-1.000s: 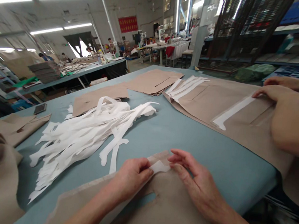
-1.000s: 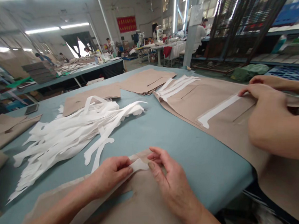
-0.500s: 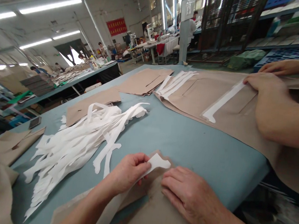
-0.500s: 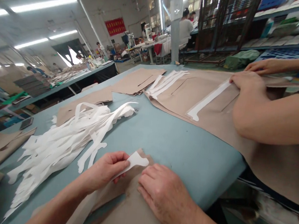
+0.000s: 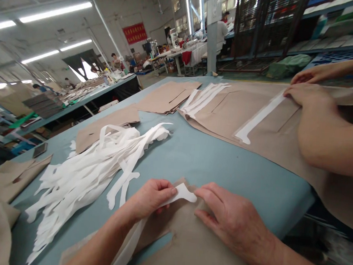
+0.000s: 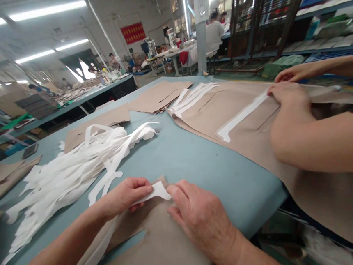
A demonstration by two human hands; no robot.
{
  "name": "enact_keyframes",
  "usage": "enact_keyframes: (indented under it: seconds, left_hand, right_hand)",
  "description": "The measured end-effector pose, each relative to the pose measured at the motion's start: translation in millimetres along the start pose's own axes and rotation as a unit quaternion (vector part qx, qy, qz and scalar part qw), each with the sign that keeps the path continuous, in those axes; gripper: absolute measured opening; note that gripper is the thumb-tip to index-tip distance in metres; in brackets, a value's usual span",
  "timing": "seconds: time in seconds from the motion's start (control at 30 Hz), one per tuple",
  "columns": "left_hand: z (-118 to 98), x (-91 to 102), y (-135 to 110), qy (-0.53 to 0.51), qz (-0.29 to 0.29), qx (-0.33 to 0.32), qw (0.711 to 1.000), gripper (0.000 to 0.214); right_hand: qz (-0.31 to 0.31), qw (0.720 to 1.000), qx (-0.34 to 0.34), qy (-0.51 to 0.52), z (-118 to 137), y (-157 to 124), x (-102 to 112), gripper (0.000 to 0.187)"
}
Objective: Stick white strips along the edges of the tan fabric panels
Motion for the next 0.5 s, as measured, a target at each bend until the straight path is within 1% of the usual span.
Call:
enact_keyframes:
  seconds: [0.07,0.2,0.33,0.5]
  left_hand:
    - [0.3,-1.9,1.8,-0.003,-0.003,-0.002,1.0,0.044]
    - [1.1,-4.1,4.2,0.0,-0.01,-0.007,1.0,0.04]
    - [4.0,-3.3,5.4,0.011,-0.015,-0.005,1.0,0.035]
    - [8.5,-3.8,7.8,0.031,-0.034,-0.004,0.999,0.028]
  right_hand:
    - [0.012,0.999,0.021,-0.02,0.9,5.0,-3.3,0.024]
    - [0.026,0.997,0.053,-0.059,3.5,11.4,-10.4,0.011]
    - [0.026,0.996,0.052,-0.07,0.4,11.5,-13.5,0.019]
    - [0.017,0.996,0.053,-0.066,-2.5,11.0,-11.4,0.028]
Point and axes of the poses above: each hand's wrist, its own y-axis towards the middle knuckle, its own x-axis out of the back of the hand, z = x × y, the point moved 3 cm from there along y, towards the middle knuckle, and after that the axes turned 7 degrees about -y, right-handed, at the moved point
